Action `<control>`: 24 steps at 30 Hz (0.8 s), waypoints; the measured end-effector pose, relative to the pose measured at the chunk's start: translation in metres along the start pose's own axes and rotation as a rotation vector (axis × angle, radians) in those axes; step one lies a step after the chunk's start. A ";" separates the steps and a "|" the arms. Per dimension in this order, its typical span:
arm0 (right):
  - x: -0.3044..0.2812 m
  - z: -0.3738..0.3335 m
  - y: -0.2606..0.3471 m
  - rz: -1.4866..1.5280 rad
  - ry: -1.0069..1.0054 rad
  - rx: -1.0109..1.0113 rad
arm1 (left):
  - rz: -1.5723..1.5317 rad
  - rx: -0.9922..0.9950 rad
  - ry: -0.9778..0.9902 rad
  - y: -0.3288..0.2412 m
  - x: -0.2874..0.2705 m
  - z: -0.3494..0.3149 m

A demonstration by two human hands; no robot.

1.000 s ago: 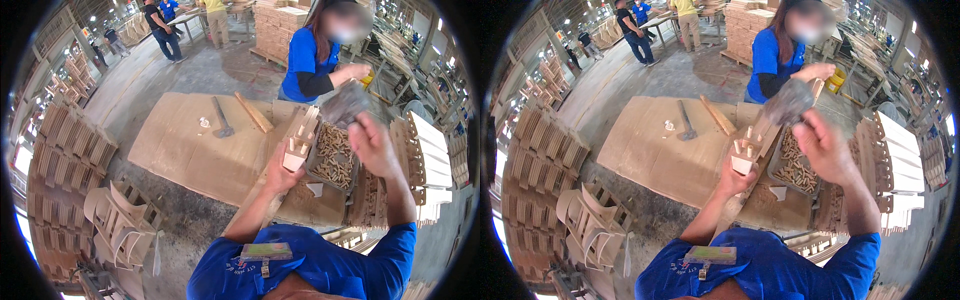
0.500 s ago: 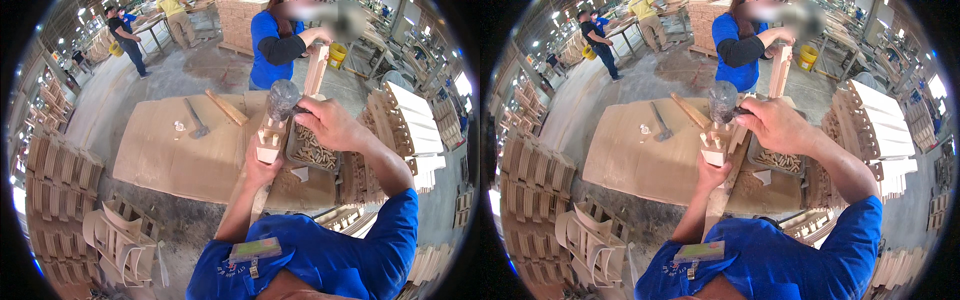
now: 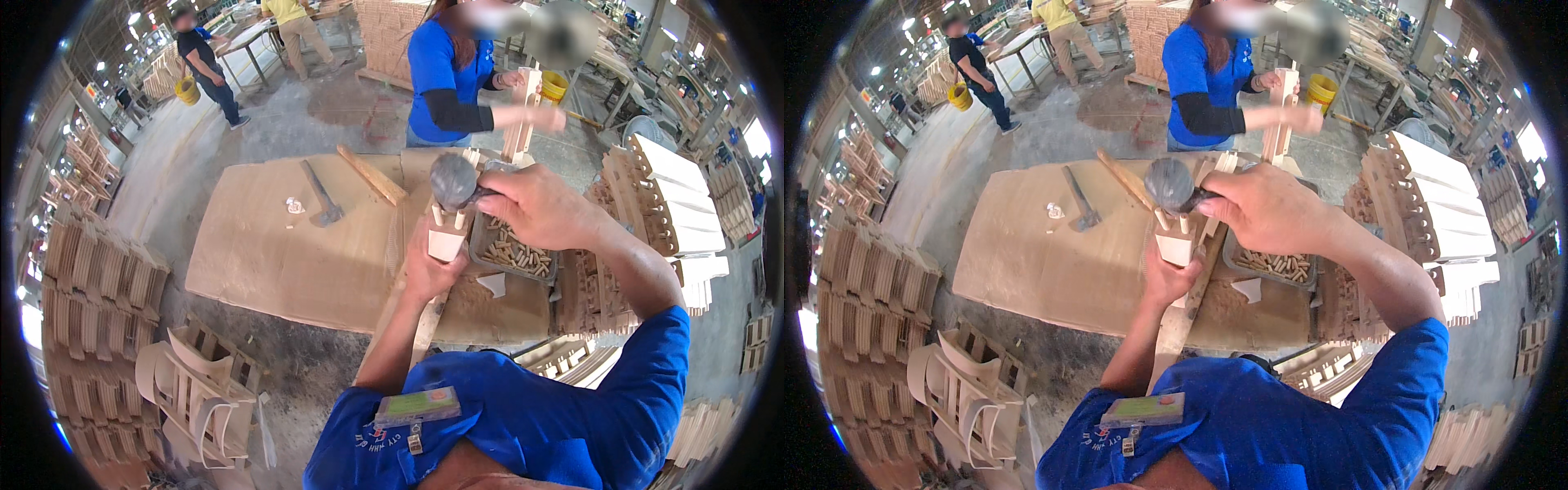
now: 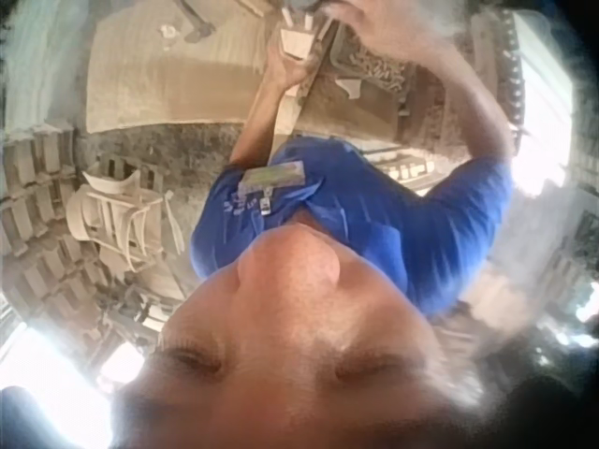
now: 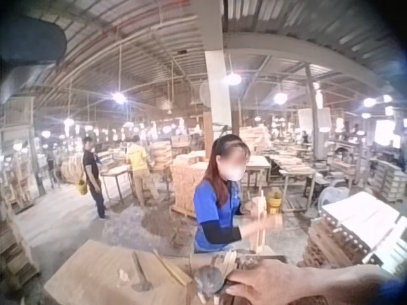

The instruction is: The person assembles wooden furniture components by inserting small wooden dowels into pre-drilled holes on rectangular wooden pieces. Using a hammer, the person taps the dowels into place to secure the joints. The person handles the wooden parts one at a time, aligning them and striking them with the hammer before stacking the finished assemblies.

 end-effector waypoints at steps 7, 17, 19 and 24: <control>-0.029 0.010 0.014 0.609 -0.377 0.254 | 0.002 0.099 -0.066 0.003 0.001 -0.007; -0.017 -0.016 -0.004 0.382 -0.218 0.249 | -0.052 0.009 -0.095 0.004 -0.009 -0.005; -0.036 -0.016 0.019 0.525 -0.315 0.239 | -0.005 0.015 -0.145 -0.005 -0.018 -0.001; -0.031 -0.023 0.033 0.539 -0.388 0.147 | 0.070 -0.034 -0.244 -0.002 -0.020 -0.003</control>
Point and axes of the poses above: each hand's wrist, its own z-axis towards the middle knuckle, its own x-axis out of the palm, y = z × x, the point moved 1 cm from there along z, towards the middle knuckle, and after that the axes turned 1 degree about y, right-handed, at the moved point
